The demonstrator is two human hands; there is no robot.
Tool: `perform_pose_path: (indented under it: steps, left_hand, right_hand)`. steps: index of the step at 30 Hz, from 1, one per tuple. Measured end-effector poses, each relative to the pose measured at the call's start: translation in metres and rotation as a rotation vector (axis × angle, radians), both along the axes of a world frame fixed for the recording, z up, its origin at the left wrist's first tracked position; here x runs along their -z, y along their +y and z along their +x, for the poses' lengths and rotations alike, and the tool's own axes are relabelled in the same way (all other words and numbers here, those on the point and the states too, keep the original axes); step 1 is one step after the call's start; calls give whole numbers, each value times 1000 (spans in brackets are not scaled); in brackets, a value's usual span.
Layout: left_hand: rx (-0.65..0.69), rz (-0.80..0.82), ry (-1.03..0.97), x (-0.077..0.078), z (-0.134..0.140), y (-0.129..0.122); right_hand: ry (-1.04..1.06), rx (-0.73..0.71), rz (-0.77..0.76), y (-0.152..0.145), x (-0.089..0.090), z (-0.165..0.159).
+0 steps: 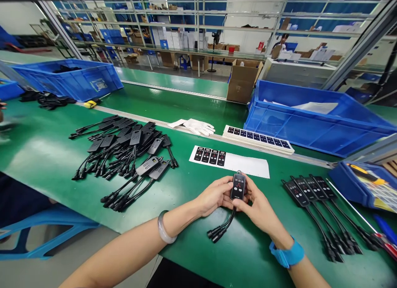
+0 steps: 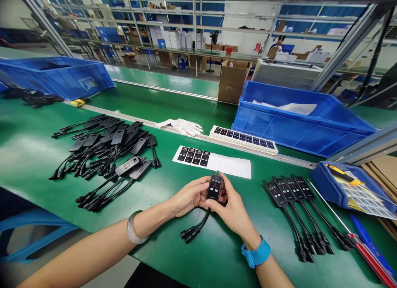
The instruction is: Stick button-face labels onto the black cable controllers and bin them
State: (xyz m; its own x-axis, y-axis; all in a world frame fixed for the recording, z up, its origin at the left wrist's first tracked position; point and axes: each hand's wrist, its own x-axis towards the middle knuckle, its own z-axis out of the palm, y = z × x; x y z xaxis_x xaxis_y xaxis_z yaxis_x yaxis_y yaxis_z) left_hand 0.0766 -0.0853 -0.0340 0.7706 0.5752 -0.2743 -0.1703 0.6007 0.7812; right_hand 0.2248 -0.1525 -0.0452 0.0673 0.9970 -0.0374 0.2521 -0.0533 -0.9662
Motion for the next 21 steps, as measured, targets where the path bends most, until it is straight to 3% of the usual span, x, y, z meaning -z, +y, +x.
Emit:
perform_pose_path:
  steps: [7,13,16,18,21]
  left_hand:
    - [41,222,85,4,-1,-4]
    - [-51,157,34,5,2,-5]
    - [19,156,-40,3,1,-2]
    - [40,320,42,3,-4,3]
    - [-58,799,318,3,-12,14]
  right_hand:
    - [-66,34,77,2,7,-2]
    - [-432,137,229,1,8,-11]
    - [-625,173,319,2,1,-7]
    - [-768,220,309,3,-9,8]
    - [-1106,319,103,3,-31,52]
